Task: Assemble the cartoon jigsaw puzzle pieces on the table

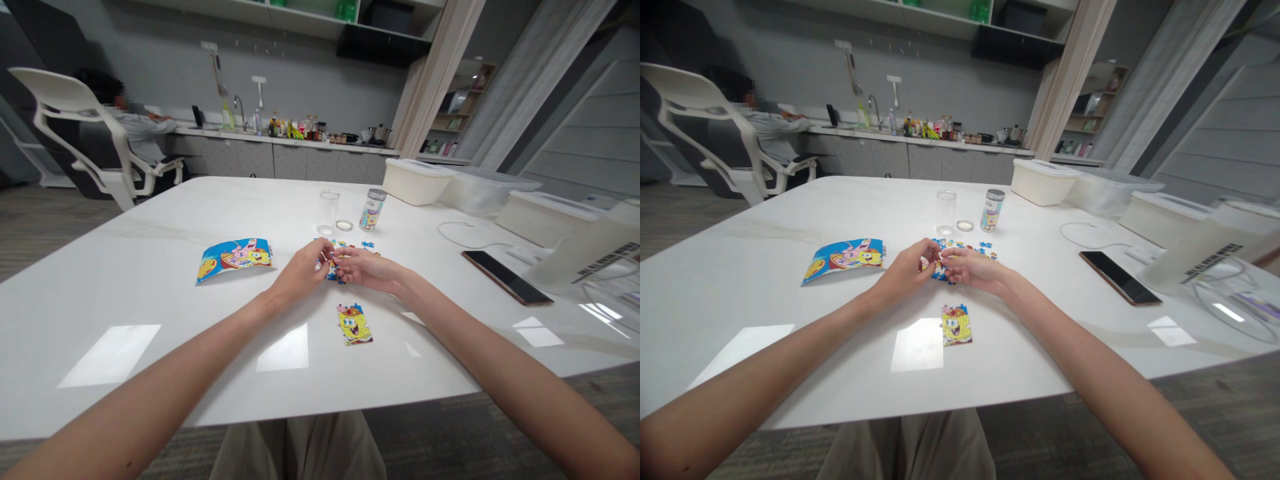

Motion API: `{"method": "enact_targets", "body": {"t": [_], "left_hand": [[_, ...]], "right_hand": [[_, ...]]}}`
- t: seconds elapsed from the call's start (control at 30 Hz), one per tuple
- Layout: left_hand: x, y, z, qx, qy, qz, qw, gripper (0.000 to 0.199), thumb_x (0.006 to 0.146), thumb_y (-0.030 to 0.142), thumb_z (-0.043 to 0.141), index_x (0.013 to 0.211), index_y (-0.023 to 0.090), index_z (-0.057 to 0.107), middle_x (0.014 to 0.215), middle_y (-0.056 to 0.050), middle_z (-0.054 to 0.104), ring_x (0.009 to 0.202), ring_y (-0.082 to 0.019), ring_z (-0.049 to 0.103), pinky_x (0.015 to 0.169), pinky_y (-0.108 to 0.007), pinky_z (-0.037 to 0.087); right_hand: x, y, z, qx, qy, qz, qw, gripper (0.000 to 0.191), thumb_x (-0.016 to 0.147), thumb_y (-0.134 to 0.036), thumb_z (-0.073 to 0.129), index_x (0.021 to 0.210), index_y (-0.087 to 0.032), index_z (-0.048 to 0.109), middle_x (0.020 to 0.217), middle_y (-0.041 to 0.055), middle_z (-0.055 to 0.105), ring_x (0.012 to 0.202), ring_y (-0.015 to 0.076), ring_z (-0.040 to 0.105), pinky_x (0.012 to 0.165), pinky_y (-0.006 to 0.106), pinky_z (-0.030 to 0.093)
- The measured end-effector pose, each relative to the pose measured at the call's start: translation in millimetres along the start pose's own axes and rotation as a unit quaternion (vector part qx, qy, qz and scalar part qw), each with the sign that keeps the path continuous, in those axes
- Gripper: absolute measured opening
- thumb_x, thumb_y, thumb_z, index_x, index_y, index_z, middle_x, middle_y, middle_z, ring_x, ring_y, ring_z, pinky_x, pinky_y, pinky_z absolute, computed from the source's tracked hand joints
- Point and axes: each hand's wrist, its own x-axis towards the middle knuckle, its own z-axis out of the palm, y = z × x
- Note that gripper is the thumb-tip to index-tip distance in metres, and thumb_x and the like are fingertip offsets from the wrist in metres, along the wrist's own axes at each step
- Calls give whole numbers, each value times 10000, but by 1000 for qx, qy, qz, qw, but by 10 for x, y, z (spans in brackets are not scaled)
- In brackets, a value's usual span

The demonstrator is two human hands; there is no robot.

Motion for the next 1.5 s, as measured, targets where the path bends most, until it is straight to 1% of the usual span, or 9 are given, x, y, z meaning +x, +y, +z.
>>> {"method": "enact_targets", "body": {"t": [0.23,0.4,0.53,0.67,0.97,1.03,1.2,1.33,1.5], "left_hand": [[-11,48,-15,3,-6,-1,1000,97,851,179,511,939,215,529,869,-19,636,789,-157,588,704,-314,481],[-4,17,0,6,-6,-4,1000,99,876,176,476,946,224,528,886,-22,640,806,-163,591,697,-316,476],[2,-22,2,4,-4,5,1000,132,878,142,459,949,231,526,909,-28,649,837,-171,597,710,-325,472],[7,-7,-12,5,2,-2,1000,110,870,137,479,916,226,525,889,-27,649,825,-172,599,700,-324,470],[7,-5,-15,9,5,-5,1000,135,853,108,468,896,226,516,881,-25,645,825,-170,598,699,-324,470],[4,-9,-10,11,5,-5,1000,138,845,103,474,896,225,514,892,-25,645,827,-167,597,698,-319,472],[-5,-17,6,10,8,7,1000,111,840,137,499,923,208,522,927,-20,632,812,-146,588,695,-292,470],[-6,-7,0,9,-5,4,1000,85,846,161,506,919,196,530,867,-11,627,787,-137,578,690,-277,463],[-10,7,-12,8,-13,15,1000,67,852,180,525,916,195,541,844,-11,637,764,-132,577,688,-275,456]], "right_hand": [[19,-18,-28,3,30,-27,999,213,697,-99,733,877,-156,635,815,30,639,727,103,577,651,238,472],[23,-9,-21,-9,24,-18,999,240,668,-83,745,858,-176,631,794,17,623,680,100,541,643,264,464],[15,-3,-5,-5,16,-8,1000,215,688,-139,761,842,-180,617,791,20,601,694,114,534,636,268,462],[20,-9,-4,1,15,-7,1000,185,720,-228,760,829,-175,621,802,28,590,720,126,545,618,263,455],[4,-25,0,-13,7,7,1000,216,719,-259,766,853,-187,613,859,34,627,809,140,597,673,274,475],[-7,-27,9,-13,4,7,1000,218,715,-231,766,865,-188,613,860,32,631,796,134,597,675,273,479],[-25,-37,34,0,15,-9,1000,262,670,-80,755,875,-170,620,817,8,622,689,85,552,619,229,460],[-22,-39,39,3,18,-9,1000,244,666,-75,756,858,-158,631,794,4,608,686,76,547,601,212,445],[-4,-26,5,-6,18,-9,1000,199,694,-109,741,854,-179,645,784,9,607,649,92,510,635,263,449]]}}
